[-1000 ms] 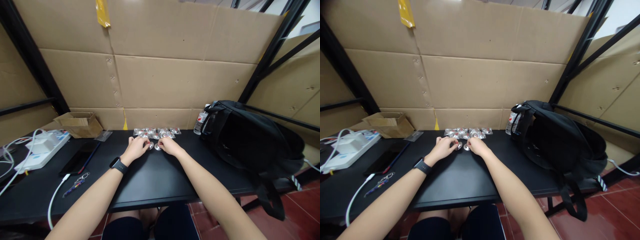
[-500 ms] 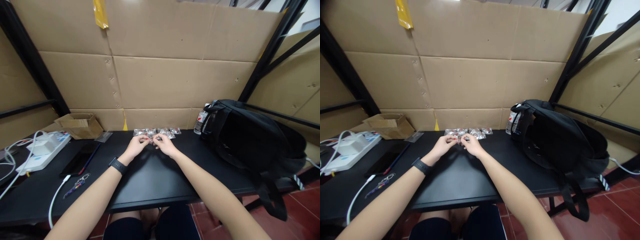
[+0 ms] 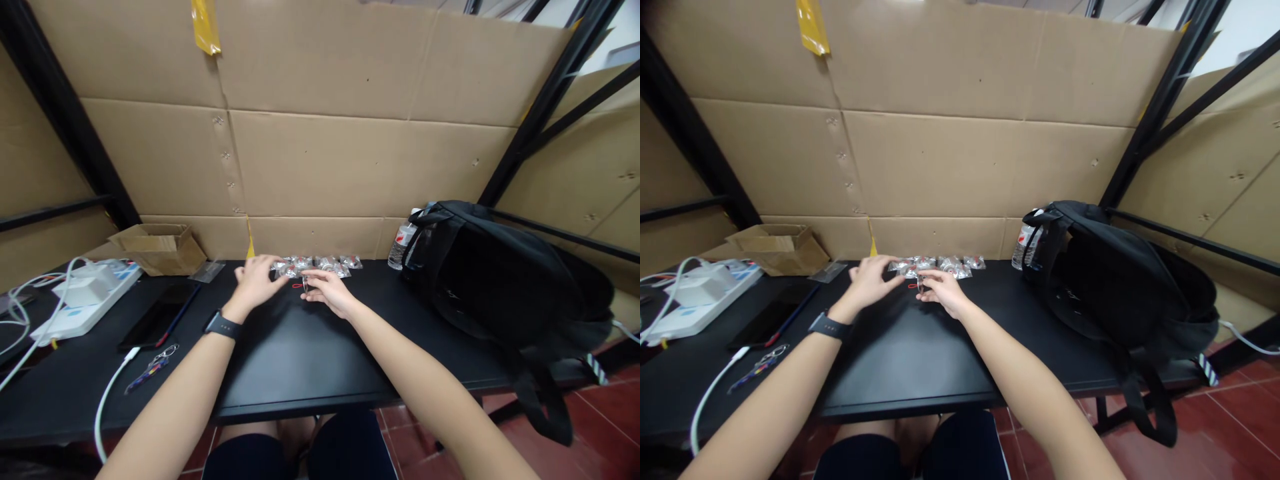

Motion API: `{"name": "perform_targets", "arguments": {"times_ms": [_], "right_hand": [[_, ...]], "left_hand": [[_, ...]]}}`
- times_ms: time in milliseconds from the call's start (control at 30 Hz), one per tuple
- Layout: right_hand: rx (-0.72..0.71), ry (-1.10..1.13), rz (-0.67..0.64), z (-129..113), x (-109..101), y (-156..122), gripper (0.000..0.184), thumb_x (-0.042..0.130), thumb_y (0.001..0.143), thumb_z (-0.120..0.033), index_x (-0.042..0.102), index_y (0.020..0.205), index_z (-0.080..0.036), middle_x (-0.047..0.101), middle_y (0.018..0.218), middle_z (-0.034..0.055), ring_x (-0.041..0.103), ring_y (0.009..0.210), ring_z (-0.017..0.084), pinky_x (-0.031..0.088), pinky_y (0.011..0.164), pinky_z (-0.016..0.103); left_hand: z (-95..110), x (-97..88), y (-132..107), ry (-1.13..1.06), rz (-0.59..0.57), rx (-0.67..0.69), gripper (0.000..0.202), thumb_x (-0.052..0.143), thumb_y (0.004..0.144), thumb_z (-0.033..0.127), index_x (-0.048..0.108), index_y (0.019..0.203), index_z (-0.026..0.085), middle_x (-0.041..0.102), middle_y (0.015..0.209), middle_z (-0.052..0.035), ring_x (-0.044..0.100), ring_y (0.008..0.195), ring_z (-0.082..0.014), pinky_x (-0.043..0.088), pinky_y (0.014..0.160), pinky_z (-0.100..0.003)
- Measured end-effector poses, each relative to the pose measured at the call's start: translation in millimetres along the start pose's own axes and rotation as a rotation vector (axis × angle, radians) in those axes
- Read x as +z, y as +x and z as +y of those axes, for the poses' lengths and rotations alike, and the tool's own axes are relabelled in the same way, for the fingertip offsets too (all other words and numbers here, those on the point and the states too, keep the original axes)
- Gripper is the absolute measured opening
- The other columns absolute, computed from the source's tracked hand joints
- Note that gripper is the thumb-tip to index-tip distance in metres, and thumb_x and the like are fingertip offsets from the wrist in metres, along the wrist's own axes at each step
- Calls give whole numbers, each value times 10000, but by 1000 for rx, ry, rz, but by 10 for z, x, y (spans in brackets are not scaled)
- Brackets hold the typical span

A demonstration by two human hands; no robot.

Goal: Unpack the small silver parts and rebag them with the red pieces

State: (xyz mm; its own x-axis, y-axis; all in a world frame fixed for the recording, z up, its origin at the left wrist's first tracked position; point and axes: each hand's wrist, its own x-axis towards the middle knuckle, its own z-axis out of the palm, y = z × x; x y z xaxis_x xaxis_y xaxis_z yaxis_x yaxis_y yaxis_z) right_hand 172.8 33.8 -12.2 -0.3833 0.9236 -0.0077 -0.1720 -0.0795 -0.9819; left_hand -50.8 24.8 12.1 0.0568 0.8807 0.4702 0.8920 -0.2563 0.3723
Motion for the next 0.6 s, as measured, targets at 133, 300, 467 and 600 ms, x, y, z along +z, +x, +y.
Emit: {"name": "perform_targets", "arguments": {"times_ms": [133, 300, 467, 600], "right_hand": [[-63, -13, -32, 3, 5, -18, 399, 824, 787, -279, 687, 1156, -212, 676, 1045, 57, 749, 726, 141, 634, 717, 254], [-104, -54, -17, -1, -27, -7, 518, 899, 673, -229, 688, 1145, -215, 649, 1093, 57, 744, 697, 129, 619, 662, 228], [-130, -65, 39, -47, -119, 34, 497, 885, 677, -237, 689, 1133, -210, 645, 1078, 53, 732, 676, 117, 608, 635, 223], [-166, -110, 105, -140, -210, 48, 507, 868, 675, -248, 683, 1145, -204, 636, 1112, 64, 717, 665, 110, 600, 632, 234]], "left_hand": [[-550, -253, 56, 256, 272, -382, 676, 645, 854, 440, 461, 1432, 139, 539, 1394, -239, 455, 1260, -445, 371, 960, -591], [-1111, -251, 53, 363, 115, -545, 378, 613, 879, 456, 701, 1063, 138, 697, 1095, -165, 559, 1108, -414, 310, 891, -567], [-1113, -106, 76, 336, 7, -496, 209, 578, 856, 321, 688, 1004, 223, 764, 1000, -122, 667, 1004, -341, 323, 922, -489], [-912, -58, 92, 175, 57, -306, 419, 615, 810, 292, 564, 1225, 262, 789, 1010, -56, 681, 1063, -303, 355, 971, -426]]}}
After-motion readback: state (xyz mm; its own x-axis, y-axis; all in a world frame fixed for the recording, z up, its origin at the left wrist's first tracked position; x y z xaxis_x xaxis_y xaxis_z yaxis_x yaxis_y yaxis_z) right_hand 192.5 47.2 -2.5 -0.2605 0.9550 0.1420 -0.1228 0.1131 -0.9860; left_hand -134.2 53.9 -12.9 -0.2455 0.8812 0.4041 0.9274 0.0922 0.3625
